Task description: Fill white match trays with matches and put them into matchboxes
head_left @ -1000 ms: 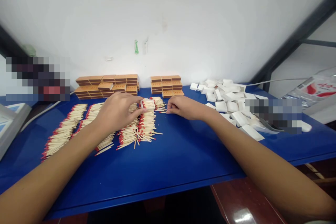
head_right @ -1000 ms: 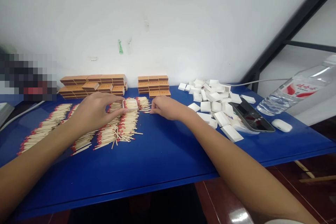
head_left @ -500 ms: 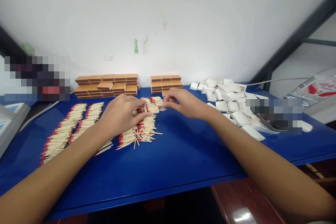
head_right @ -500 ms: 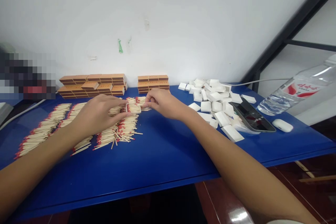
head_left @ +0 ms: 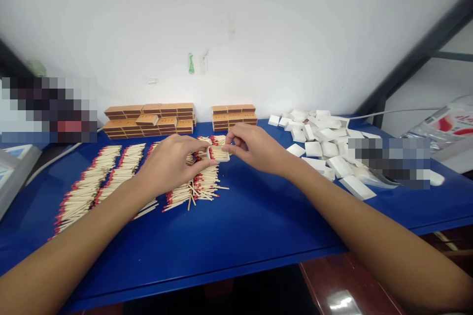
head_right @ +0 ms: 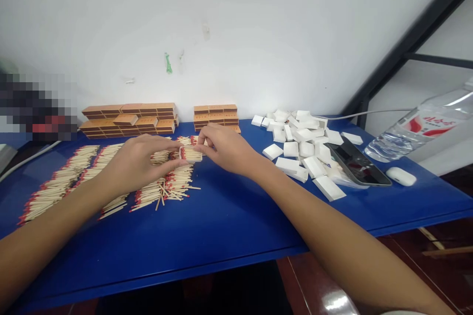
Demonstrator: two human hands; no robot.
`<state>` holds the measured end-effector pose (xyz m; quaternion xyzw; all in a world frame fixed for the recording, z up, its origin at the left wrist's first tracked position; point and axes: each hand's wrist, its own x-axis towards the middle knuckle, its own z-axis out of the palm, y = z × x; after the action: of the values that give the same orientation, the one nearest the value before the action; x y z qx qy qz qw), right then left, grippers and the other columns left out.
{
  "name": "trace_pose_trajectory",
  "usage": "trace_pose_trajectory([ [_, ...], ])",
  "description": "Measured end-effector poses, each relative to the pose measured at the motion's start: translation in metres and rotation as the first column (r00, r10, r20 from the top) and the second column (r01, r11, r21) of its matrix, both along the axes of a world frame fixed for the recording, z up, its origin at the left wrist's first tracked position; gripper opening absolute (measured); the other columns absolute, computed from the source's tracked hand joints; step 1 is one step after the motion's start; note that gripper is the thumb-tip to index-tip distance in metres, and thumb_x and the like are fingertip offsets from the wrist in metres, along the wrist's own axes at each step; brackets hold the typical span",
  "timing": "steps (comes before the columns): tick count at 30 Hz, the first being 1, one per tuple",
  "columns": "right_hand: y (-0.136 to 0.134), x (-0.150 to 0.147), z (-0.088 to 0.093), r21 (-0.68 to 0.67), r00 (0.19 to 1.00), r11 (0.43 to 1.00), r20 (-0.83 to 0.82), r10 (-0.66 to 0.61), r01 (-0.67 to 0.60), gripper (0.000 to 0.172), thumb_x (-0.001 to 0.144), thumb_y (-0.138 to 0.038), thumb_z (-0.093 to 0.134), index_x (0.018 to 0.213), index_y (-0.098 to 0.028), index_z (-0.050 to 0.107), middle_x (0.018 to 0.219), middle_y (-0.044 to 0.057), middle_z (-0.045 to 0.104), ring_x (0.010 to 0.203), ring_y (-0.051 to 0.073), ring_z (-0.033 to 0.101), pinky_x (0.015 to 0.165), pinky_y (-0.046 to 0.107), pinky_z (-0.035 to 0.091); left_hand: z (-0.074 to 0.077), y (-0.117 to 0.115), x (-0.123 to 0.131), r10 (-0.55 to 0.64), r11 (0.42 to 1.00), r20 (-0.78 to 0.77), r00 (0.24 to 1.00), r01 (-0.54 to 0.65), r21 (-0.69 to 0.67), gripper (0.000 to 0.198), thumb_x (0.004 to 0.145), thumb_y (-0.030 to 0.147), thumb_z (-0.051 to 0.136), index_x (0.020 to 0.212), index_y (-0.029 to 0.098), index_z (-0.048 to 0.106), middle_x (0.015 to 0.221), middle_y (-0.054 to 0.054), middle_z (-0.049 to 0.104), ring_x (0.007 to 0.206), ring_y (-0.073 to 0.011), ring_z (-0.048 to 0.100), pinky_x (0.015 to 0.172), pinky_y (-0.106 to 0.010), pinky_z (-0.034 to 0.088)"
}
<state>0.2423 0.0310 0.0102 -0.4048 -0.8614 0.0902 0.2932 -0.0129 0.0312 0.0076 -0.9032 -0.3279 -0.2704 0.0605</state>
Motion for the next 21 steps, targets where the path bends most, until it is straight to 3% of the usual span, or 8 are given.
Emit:
trace_pose_trajectory([
  [5,0.008,0.006,-0.004,-0.007,0.995,0.997,0.067,-0.078,0.079,0.011,0.097,-0.023,0.061,0.087,-0.018,0.062,0.085,0.004,0.062,0.074,0.015,0.051,0.069,0.030,0.035,0.005,0.005,-0.007,0.097,0.995,0.003,0.995,-0.097,0.006,0.046,0.094,0.060,0.066,0.113,0.020,0.078,0.111,-0.009,0.080,0.104,-0.0308,0.074,0.093,-0.043,0.055],
  [9,0.011,0.005,-0.013,-0.128,0.988,0.991,0.156,-0.021,0.042,0.008,0.095,-0.021,0.064,0.090,-0.017,0.069,0.085,0.004,0.064,0.075,0.015,0.053,0.067,0.029,0.034,0.008,0.008,-0.011,0.147,0.989,-0.038,0.988,-0.146,0.017,0.046,0.098,0.059,0.060,0.112,0.020,0.078,0.112,-0.010,0.080,0.104,-0.0308,0.074,0.094,-0.044,0.055],
  [14,0.013,0.001,-0.023,-0.150,0.985,0.988,0.175,-0.010,0.037,0.008,0.096,-0.021,0.064,0.090,-0.017,0.068,0.087,0.005,0.064,0.076,0.015,0.052,0.068,0.028,0.033,0.008,0.008,-0.009,0.154,0.988,-0.066,0.986,-0.152,0.029,0.051,0.099,0.063,0.055,0.114,0.020,0.078,0.112,-0.011,0.079,0.104,-0.0308,0.074,0.095,-0.044,0.054],
  [21,0.015,0.003,-0.023,-0.155,0.979,0.986,0.204,-0.020,0.053,0.012,0.096,-0.019,0.061,0.083,-0.017,0.061,0.084,0.004,0.063,0.072,0.015,0.050,0.067,0.028,0.032,0.008,0.007,-0.009,0.145,0.989,-0.073,0.987,-0.144,0.028,0.051,0.100,0.062,0.055,0.115,0.019,0.077,0.114,-0.012,0.079,0.107,-0.0323,0.073,0.096,-0.046,0.053],
])
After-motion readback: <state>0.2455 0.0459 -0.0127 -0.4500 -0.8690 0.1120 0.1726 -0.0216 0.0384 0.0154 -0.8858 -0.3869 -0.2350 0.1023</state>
